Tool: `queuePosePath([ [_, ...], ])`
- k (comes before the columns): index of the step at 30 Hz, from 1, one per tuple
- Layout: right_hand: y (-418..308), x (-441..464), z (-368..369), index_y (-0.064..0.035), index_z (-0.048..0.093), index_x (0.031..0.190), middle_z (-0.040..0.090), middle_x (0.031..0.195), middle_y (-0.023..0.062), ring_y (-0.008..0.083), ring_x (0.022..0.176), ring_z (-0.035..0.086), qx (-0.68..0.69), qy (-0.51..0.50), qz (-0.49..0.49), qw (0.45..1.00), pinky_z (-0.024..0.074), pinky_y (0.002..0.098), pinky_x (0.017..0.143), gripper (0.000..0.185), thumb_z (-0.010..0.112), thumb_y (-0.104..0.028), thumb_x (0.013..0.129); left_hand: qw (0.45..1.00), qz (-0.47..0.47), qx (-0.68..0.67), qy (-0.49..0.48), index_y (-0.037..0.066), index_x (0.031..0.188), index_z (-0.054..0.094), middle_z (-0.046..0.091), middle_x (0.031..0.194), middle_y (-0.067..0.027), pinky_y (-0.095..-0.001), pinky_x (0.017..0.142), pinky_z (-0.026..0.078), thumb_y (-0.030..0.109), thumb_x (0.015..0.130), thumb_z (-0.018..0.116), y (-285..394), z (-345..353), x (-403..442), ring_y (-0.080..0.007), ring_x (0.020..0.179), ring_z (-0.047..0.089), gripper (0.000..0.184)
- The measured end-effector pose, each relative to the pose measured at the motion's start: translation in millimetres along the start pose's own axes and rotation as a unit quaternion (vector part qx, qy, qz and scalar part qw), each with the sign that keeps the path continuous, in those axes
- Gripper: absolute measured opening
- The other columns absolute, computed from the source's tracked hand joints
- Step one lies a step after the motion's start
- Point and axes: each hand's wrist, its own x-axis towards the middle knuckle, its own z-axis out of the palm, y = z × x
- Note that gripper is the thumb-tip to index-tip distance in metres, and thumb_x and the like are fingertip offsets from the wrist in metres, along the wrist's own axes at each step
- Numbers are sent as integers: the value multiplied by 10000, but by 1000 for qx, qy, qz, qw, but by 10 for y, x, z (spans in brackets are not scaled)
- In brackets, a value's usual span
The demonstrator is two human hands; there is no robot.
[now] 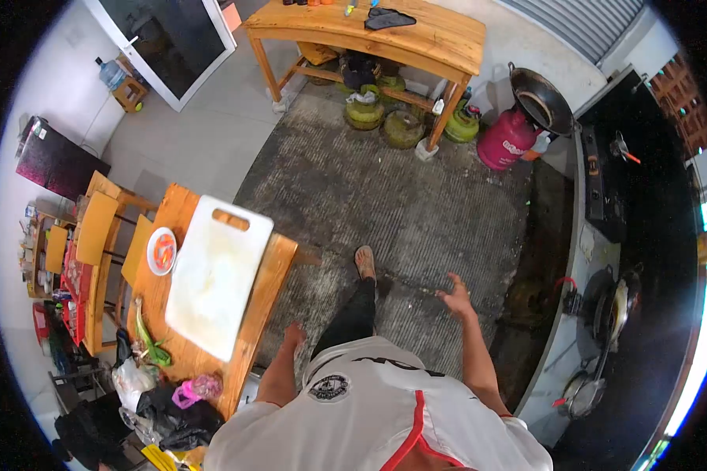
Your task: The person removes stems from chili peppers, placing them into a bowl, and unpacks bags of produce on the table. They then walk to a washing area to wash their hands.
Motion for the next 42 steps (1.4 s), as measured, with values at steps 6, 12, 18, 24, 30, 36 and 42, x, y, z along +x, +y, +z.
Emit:
queuePosePath([
  [6,162,1810,-307,-40,650,1104,672,1037,166,266,1047,627,13,-117,61,991,472,357,906,337,661,-223,822,994,44,22,-93,89,1162,637,628,1164,-227,-454,974,450,319,780,602,896,-163,1025,-399,1097,588,448],
  [12,-1358,3331,-990,-6,699,843,710,843,146,266,887,686,48,-11,77,996,502,373,812,248,642,-247,850,992,-105,63,0,69,1023,693,664,1071,-212,-467,903,479,343,794,615,1873,-764,1392,-397,1028,615,366],
  [18,-2874,5800,-806,-11,621,855,650,856,186,390,846,608,-2,108,-281,954,461,462,770,269,601,-277,893,911,-218,-339,82,42,975,707,701,965,-174,-433,819,522,152,782,664,2841,-1154,1223,-342,909,667,226],
  [24,-5033,8059,-685,-15,541,1238,539,1243,277,443,1185,473,-50,157,-444,881,337,515,1035,477,599,-329,883,748,-345,-526,212,-20,896,686,677,670,-143,-338,587,544,138,799,646,3610,-580,678,-230,610,672,189],
  [30,-5250,9927,-297,-106,589,1215,613,1197,170,363,1062,605,-215,106,-488,840,478,469,894,470,591,-407,854,806,-391,-334,292,12,899,675,672,669,-131,-381,649,523,197,797,629,4819,-431,440,-278,666,674,216],
  [36,-5741,8813,-638,-35,557,1160,645,989,228,392,891,630,3,-8,-528,849,502,475,765,401,401,-372,1008,742,-330,-376,447,37,1025,667,682,804,-156,-365,700,512,194,830,628,5720,-916,788,-243,755,678,253],
  [42,-5279,5550,-197,-1,523,1269,616,1136,141,256,979,633,177,-727,24,664,518,423,883,685,529,-580,903,572,-133,-785,197,202,1450,348,381,1462,-135,-526,1035,384,663,901,438,6366,-2168,783,-314,1287,455,722],
])
